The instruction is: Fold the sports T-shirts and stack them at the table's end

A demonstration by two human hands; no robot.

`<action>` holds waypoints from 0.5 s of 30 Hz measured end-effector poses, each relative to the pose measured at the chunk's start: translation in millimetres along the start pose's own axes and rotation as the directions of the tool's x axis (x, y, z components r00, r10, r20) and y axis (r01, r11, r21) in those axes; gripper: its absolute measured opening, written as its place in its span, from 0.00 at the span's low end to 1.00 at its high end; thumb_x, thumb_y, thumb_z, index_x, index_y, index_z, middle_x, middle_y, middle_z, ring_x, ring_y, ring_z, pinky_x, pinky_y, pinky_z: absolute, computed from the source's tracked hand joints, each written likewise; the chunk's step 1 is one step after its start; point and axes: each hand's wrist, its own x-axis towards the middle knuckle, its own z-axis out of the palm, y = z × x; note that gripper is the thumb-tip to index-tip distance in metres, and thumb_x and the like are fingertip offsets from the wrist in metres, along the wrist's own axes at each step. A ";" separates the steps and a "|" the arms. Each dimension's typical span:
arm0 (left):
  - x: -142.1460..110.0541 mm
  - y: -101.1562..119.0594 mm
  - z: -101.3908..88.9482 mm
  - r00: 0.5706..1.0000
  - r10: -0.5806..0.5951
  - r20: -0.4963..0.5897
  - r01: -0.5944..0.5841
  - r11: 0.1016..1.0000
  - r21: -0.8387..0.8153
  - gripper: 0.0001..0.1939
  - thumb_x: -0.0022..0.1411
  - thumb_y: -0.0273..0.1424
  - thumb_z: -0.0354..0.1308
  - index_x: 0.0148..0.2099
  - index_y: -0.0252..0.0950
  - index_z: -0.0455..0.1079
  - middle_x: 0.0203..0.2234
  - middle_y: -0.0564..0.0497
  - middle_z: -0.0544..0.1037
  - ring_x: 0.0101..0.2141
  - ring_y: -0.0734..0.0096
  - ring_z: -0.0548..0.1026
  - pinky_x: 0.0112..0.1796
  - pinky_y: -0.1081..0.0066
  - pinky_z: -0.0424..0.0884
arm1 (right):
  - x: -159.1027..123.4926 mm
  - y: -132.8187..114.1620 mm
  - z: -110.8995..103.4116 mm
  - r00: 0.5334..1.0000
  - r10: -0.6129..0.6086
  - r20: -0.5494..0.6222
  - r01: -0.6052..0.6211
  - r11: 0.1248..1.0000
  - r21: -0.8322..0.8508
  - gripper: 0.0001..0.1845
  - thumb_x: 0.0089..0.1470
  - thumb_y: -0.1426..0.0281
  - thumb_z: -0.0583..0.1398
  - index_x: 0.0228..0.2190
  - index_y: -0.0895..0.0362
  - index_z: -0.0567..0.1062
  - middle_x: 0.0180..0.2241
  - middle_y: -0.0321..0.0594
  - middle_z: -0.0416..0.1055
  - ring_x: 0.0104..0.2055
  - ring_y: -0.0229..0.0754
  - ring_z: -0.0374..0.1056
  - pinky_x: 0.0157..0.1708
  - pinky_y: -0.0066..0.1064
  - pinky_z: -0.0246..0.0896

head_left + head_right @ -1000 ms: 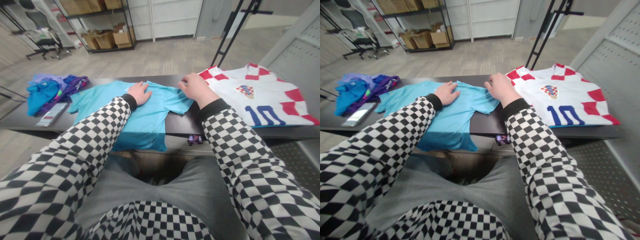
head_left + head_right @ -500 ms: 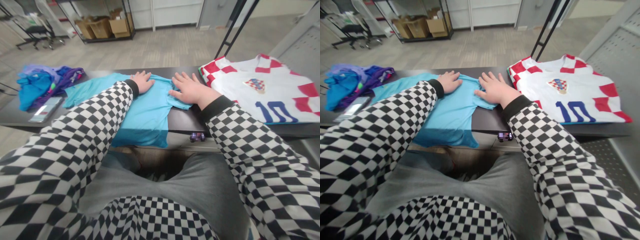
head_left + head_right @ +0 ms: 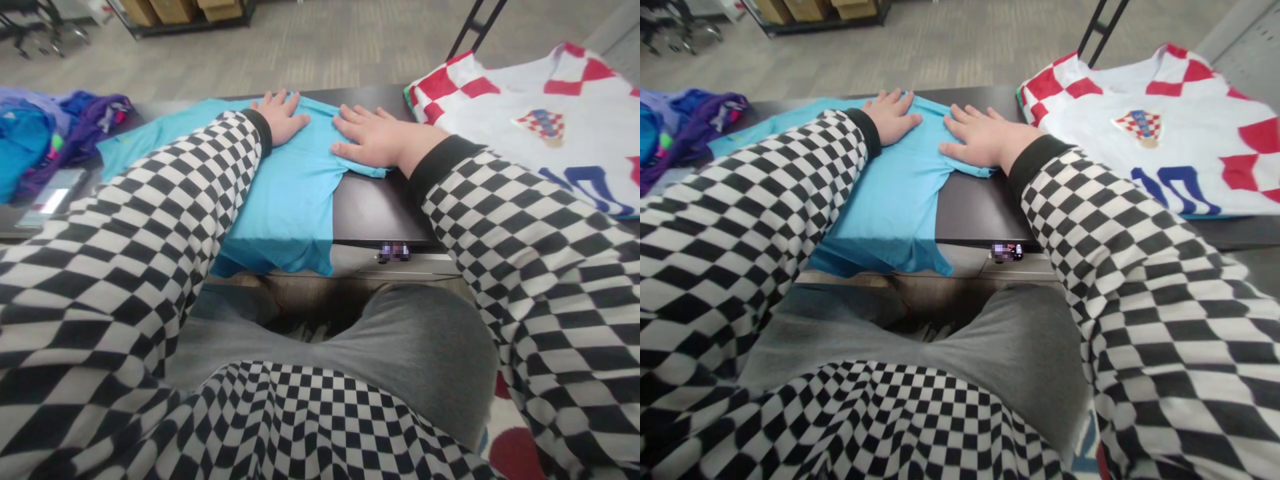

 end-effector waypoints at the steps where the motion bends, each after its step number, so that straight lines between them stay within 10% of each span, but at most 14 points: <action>1: 3.0 2.5 -0.6 1.000 0.008 -0.005 -0.008 1.000 0.002 0.40 0.86 0.56 0.45 0.88 0.49 0.43 0.87 0.55 0.44 0.83 0.61 0.44 0.80 0.35 0.37 | 0.6 -0.3 -1.0 1.000 0.011 -0.006 -0.011 1.000 -0.012 0.45 0.82 0.47 0.52 0.82 0.64 0.54 0.86 0.54 0.39 0.87 0.68 0.39 0.82 0.74 0.32; 11: 11.7 5.7 -7.9 0.995 0.092 -0.048 -0.094 0.995 -0.025 0.43 0.85 0.56 0.47 0.89 0.40 0.46 0.87 0.40 0.46 0.84 0.40 0.43 0.78 0.32 0.39 | -16.1 -17.7 -19.8 0.969 -0.094 -0.227 0.072 0.992 -0.103 0.41 0.83 0.54 0.53 0.78 0.75 0.61 0.81 0.69 0.54 0.84 0.70 0.48 0.81 0.65 0.35; 15: 0.3 4.5 -7.0 0.980 0.111 -0.167 -0.116 0.993 -0.020 0.40 0.86 0.52 0.44 0.89 0.39 0.47 0.86 0.43 0.47 0.85 0.49 0.41 0.79 0.36 0.32 | -20.3 -21.5 -11.4 0.999 0.036 -0.032 -0.038 0.998 -0.041 0.47 0.83 0.50 0.52 0.82 0.74 0.51 0.84 0.71 0.42 0.86 0.74 0.40 0.82 0.70 0.34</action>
